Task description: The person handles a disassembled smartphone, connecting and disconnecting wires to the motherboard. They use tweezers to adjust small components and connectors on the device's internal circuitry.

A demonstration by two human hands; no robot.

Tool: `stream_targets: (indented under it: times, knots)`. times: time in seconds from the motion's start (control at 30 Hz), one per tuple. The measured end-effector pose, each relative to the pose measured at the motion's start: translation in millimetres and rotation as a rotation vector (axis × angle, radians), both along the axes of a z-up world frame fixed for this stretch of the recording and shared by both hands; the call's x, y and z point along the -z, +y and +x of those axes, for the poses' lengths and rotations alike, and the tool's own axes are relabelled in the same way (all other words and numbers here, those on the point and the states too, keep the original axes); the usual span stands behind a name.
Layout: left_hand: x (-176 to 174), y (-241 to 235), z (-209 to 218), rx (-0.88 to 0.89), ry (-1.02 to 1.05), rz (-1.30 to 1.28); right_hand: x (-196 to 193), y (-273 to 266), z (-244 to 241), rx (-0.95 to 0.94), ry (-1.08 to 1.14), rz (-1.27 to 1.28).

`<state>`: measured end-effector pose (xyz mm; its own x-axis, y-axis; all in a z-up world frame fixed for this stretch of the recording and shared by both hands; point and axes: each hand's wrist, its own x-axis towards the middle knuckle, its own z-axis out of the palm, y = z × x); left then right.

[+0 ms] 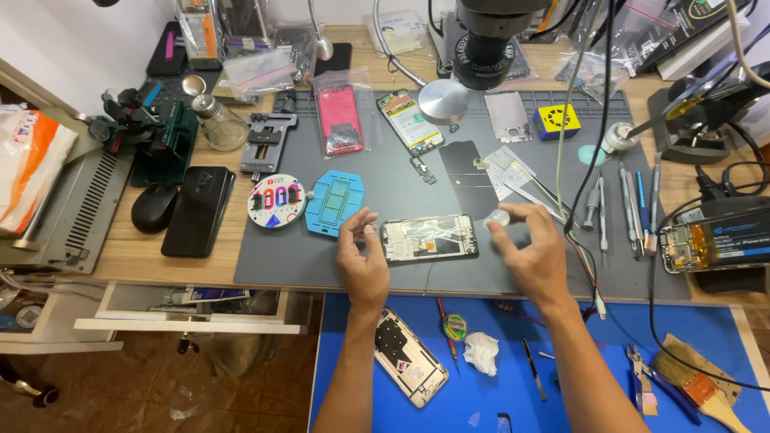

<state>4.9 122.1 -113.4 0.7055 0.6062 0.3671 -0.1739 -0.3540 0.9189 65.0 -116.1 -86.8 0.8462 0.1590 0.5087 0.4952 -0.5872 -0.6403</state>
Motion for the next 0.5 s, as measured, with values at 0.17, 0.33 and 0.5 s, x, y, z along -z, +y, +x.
stream_targets:
  times: [0.17, 0.33, 0.5]
  knots:
    - [10, 2, 1, -0.033, -0.05, -0.06, -17, 78, 35, -0.21, -0.004, 0.045]
    - [8, 3, 1, -0.067, -0.038, -0.07, 8, 163, 75, -0.296, -0.114, -0.058]
    - [11, 3, 2, -0.074, -0.046, -0.048, 40, 177, 94, -0.283, -0.047, -0.208]
